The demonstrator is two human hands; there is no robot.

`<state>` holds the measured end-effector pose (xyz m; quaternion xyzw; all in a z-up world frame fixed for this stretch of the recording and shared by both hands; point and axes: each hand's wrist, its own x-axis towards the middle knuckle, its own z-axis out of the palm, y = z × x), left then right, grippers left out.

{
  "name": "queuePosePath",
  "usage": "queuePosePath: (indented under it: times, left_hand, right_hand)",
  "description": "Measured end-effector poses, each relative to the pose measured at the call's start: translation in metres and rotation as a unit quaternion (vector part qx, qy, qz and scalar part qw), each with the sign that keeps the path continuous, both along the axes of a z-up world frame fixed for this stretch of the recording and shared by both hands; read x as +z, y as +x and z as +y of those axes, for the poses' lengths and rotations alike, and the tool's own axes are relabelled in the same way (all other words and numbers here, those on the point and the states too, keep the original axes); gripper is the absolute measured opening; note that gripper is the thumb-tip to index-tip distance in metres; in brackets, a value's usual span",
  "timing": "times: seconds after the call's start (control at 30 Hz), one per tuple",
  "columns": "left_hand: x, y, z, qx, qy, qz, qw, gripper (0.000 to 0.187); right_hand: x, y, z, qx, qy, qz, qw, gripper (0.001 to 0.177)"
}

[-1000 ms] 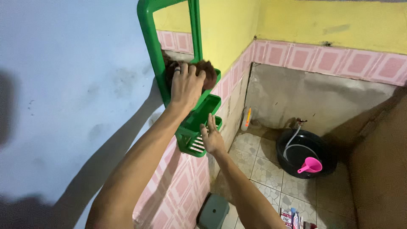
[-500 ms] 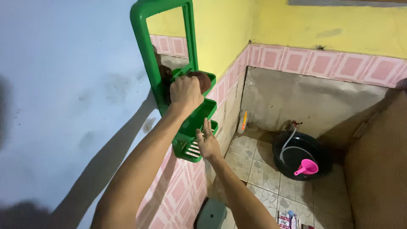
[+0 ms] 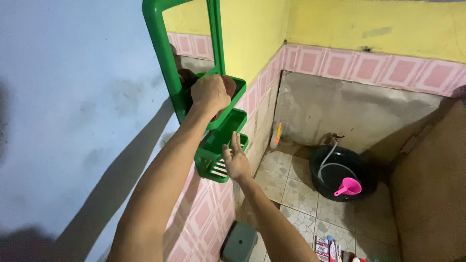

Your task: The person wipes a green wall-mounted bathroom shelf unit with a brown cloth. They clean the shelves and the mirror surface using the cloth, moving methodically across the unit.

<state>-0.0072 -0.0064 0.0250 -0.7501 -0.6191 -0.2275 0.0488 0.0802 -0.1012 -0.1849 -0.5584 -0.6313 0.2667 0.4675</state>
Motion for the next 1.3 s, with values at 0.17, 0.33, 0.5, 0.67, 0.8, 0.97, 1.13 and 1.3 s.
queuePosePath:
  times: [0.17,0.33,0.5,0.67,0.8,0.97,1.13,1.3]
  left_hand:
    - [-0.010,0.011,0.011,0.021,0.028,-0.032,0.999,0.021]
    - [-0.017,0.015,0.020,0.021,0.021,-0.040,0.999,0.020]
    - [-0.011,0.006,0.008,-0.001,0.045,-0.004,0.999,0.030]
    - [-0.009,0.013,0.009,0.035,0.002,0.007,0.999,0.023]
    - [-0.017,0.024,0.023,0.041,0.001,-0.019,0.999,0.025]
    - [-0.017,0.026,0.020,0.041,0.013,-0.005,0.999,0.024]
    - [-0.002,0.013,-0.001,0.021,-0.009,0.010,1.000,0.025]
    - [-0.001,0.014,0.002,0.032,-0.027,0.017,0.999,0.025]
  right_hand:
    - [0.000,0.002,-0.001,0.006,-0.015,0.000,1.000,0.076]
    - [0.002,0.001,-0.001,0.009,0.006,0.011,1.000,0.076]
    - [0.002,0.002,0.000,0.007,-0.020,0.000,1.000,0.075]
    - [0.000,0.000,0.000,0.009,-0.011,0.013,1.000,0.074]
    - [-0.002,0.003,0.001,0.004,-0.016,0.012,1.000,0.074]
    - [0.000,0.002,0.001,0.006,-0.014,-0.004,1.000,0.074]
    - [-0.001,0.002,0.000,0.010,-0.026,0.022,0.999,0.075]
    - [-0.010,0.001,0.004,-0.001,0.036,-0.010,0.999,0.073]
